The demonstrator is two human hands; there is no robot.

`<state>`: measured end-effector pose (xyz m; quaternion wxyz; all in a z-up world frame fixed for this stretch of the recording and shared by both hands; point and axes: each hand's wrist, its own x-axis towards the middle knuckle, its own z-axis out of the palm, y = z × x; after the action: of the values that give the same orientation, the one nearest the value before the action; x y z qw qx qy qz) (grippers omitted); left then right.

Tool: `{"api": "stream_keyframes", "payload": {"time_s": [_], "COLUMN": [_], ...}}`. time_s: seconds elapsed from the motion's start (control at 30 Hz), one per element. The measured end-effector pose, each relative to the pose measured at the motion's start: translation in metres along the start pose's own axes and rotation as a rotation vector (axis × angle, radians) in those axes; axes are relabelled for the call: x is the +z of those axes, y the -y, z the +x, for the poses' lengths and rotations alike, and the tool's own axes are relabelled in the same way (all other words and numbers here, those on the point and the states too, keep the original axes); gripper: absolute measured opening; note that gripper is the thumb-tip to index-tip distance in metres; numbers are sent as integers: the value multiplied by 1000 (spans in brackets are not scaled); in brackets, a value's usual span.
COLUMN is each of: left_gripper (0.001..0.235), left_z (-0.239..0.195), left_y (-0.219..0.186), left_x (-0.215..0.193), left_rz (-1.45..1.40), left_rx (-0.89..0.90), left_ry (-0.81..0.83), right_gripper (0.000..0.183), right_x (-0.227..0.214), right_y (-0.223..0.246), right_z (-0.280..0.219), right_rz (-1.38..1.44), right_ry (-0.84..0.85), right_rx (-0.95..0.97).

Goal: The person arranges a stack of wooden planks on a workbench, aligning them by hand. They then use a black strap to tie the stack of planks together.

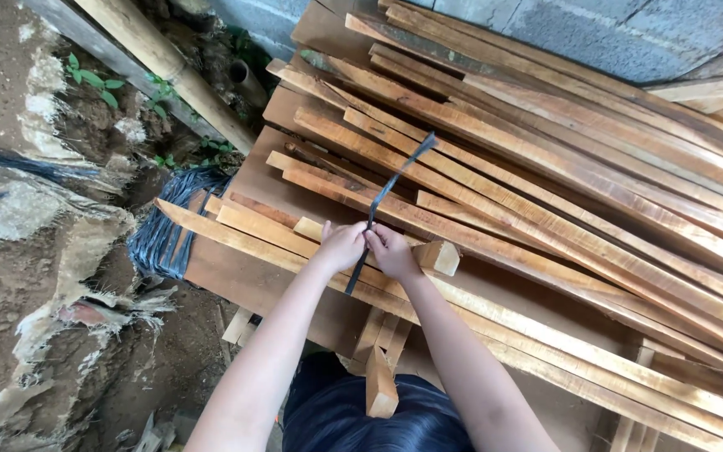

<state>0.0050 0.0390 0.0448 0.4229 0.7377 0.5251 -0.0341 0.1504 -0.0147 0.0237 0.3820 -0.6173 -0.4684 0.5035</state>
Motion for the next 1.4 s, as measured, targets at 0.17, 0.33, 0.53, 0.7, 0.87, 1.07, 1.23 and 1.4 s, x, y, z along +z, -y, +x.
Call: {"api": "stream_keyframes", "payload": {"time_s": [0.17,0.33,0.53,0.7,0.87,1.07,1.23,1.4], "left_gripper": [35,20,25,30,29,22,27,23], "left_z": [12,-1,-32,-43,-10,-4,-9,-21], "left_y": [48,42,2,-24,0,1,-14,-25], "left_x": [18,5,0,-24,-5,-11,-27,-36], "left_rz": [79,147,302,-78,-287,-293,-190,-37], "left_rx": [129,202,-113,-192,-244,-309,-226,-111], "left_ry": [-103,-268,-200,-137,-132,-104,-62,24], "right_gripper": [17,11,12,14,12,24,21,17], "right_x": [1,5,6,9,6,9,5,6], "right_y": [2,-3,-16,-19,-20,-29,-17,-32], "right_z": [-3,1,12,10,8,5,-14,-9], "right_rz": [43,155,165,212,232,192,-208,-436], "right_ry": [-45,-97,-114,-109,-105,-174,-260,-213], "right_rx": [51,83,164,128,108,22,-284,-392]}}
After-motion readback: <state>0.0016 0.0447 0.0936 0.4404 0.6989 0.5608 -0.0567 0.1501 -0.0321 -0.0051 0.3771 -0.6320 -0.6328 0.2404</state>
